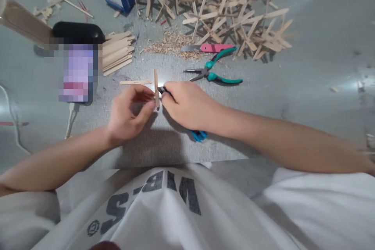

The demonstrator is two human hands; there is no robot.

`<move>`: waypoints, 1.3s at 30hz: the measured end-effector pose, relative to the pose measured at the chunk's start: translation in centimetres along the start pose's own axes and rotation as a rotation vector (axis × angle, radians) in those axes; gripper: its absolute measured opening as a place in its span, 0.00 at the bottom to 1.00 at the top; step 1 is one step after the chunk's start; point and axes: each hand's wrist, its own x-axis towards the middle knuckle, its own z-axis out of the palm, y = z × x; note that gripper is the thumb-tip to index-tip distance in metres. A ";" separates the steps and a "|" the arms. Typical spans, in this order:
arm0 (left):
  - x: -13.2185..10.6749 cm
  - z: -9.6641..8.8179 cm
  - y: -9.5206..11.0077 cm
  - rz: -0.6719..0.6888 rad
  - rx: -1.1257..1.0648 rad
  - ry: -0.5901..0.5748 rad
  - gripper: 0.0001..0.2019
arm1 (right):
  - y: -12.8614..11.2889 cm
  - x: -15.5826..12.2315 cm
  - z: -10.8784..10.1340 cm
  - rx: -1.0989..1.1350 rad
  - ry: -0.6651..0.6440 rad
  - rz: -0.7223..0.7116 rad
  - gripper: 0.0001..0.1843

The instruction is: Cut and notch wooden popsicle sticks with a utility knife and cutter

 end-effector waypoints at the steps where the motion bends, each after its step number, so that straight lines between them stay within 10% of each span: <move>1: 0.1 0.2 0.1 -0.123 -0.105 -0.037 0.12 | 0.0 0.1 0.4 0.051 0.013 -0.015 0.22; 7: 0.5 0.6 0.2 -0.535 -0.397 -0.016 0.12 | 2.2 1.4 3.3 0.462 -0.060 -0.105 0.20; 22: 1.1 -1.5 1.8 -0.381 -0.274 -0.176 0.10 | 3.9 1.9 3.1 0.592 -0.133 -0.472 0.22; 39: 1.1 -1.9 0.8 -0.460 -0.401 -0.285 0.20 | 4.3 1.9 2.9 0.866 -0.393 -0.352 0.21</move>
